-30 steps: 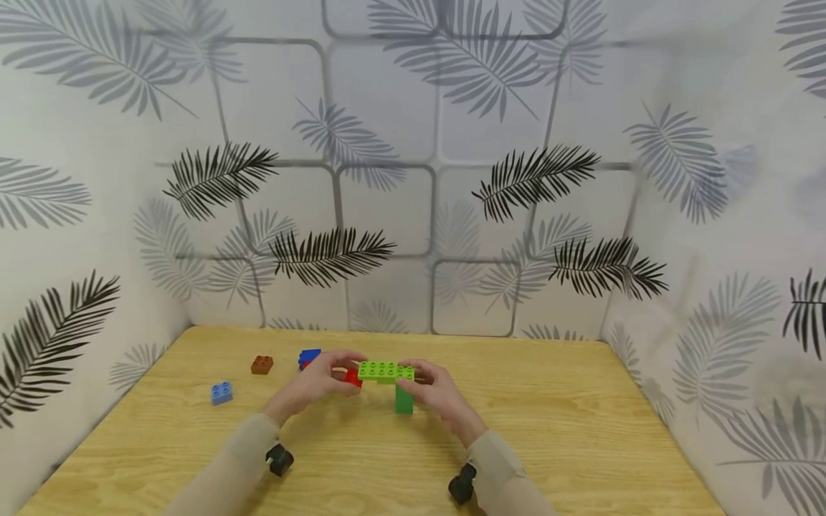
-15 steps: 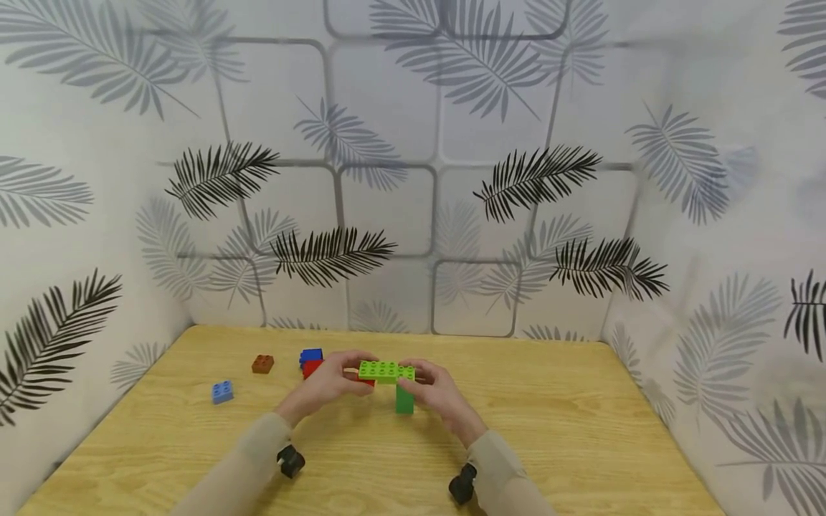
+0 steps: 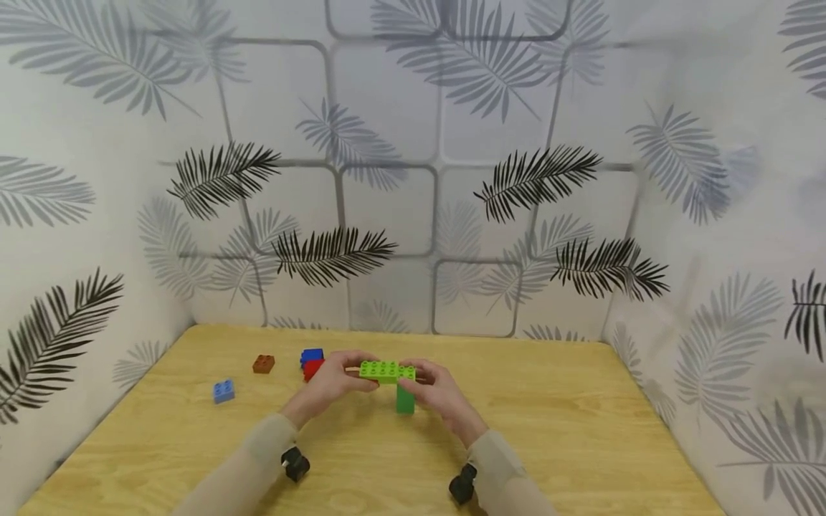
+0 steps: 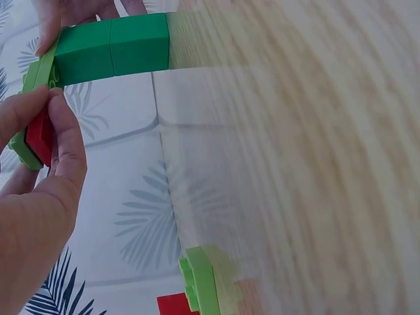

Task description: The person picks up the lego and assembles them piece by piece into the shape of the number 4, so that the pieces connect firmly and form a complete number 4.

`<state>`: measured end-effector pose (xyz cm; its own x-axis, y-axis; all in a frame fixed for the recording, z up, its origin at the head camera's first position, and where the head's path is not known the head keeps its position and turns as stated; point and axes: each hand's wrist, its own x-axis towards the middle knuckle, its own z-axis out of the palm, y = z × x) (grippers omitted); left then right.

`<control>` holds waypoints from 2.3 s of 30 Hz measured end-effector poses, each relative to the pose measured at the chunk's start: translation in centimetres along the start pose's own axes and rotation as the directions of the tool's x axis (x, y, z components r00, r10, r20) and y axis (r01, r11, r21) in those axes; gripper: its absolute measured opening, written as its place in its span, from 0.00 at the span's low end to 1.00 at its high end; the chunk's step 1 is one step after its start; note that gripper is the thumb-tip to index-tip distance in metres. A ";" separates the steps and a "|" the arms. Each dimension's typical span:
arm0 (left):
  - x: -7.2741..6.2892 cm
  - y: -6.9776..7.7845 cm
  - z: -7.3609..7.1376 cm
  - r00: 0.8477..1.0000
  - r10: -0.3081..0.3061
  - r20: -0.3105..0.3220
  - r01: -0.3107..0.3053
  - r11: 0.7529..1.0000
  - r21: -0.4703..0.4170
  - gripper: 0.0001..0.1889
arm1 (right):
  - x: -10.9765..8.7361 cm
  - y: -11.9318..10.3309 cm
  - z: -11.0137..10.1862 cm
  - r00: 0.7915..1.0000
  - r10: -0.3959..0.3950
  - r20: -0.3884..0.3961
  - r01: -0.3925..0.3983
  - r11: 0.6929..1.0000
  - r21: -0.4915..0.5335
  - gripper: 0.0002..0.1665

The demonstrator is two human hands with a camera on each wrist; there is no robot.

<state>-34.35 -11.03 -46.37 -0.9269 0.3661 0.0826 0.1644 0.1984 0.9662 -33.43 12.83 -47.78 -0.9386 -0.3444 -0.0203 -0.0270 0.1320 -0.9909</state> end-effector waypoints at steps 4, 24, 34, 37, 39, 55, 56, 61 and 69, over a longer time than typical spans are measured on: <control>-0.3 -0.2 -0.2 1.000 -0.025 0.012 0.025 0.999 -0.044 0.22 | 0.0 0.2 0.1 1.000 0.004 0.006 -0.004 1.000 0.004 0.29; 0.6 0.4 0.0 0.997 -0.063 -0.048 0.056 0.987 -0.151 0.17 | 0.0 -0.1 -0.2 1.000 -0.010 0.015 0.010 1.000 -0.006 0.28; -0.2 0.2 -1.2 0.999 -0.051 -0.009 0.050 0.998 -0.032 0.19 | 0.2 0.2 -0.1 1.000 -0.008 0.008 0.008 1.000 -0.004 0.30; -0.6 -0.3 -2.0 0.999 -0.053 -0.008 0.053 0.998 -0.016 0.20 | 0.2 0.3 0.0 1.000 -0.003 -0.001 0.003 1.000 -0.014 0.30; -0.8 -0.5 -2.6 0.998 -0.061 -0.016 0.061 0.998 -0.016 0.20 | 0.1 0.3 0.0 1.000 0.003 -0.006 -0.004 1.000 -0.019 0.30; -2.3 -2.1 -6.6 1.000 0.010 0.016 -0.015 0.921 0.389 0.17 | -0.1 -0.1 -0.1 1.000 0.017 -0.008 -0.017 1.000 -0.017 0.29; -2.3 -2.2 -6.7 1.000 -0.002 0.016 -0.005 0.918 0.396 0.18 | 0.0 0.0 -0.1 1.000 0.017 -0.008 -0.017 1.000 -0.019 0.29; -2.3 -2.6 -7.0 0.999 -0.038 0.017 0.027 0.902 0.430 0.20 | 0.0 0.1 -0.2 1.000 0.018 -0.005 -0.018 1.000 -0.017 0.29; -2.0 -3.1 -7.4 0.997 -0.064 0.044 0.035 0.876 0.482 0.22 | 0.1 0.3 -0.2 1.000 0.016 -0.009 -0.016 1.000 -0.024 0.29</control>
<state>-35.51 -19.15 -47.75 -0.9200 0.3918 0.0100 0.2739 0.6245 0.7314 -33.58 12.99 -48.03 -0.9418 -0.3343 -0.0347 -0.0203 0.1596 -0.9870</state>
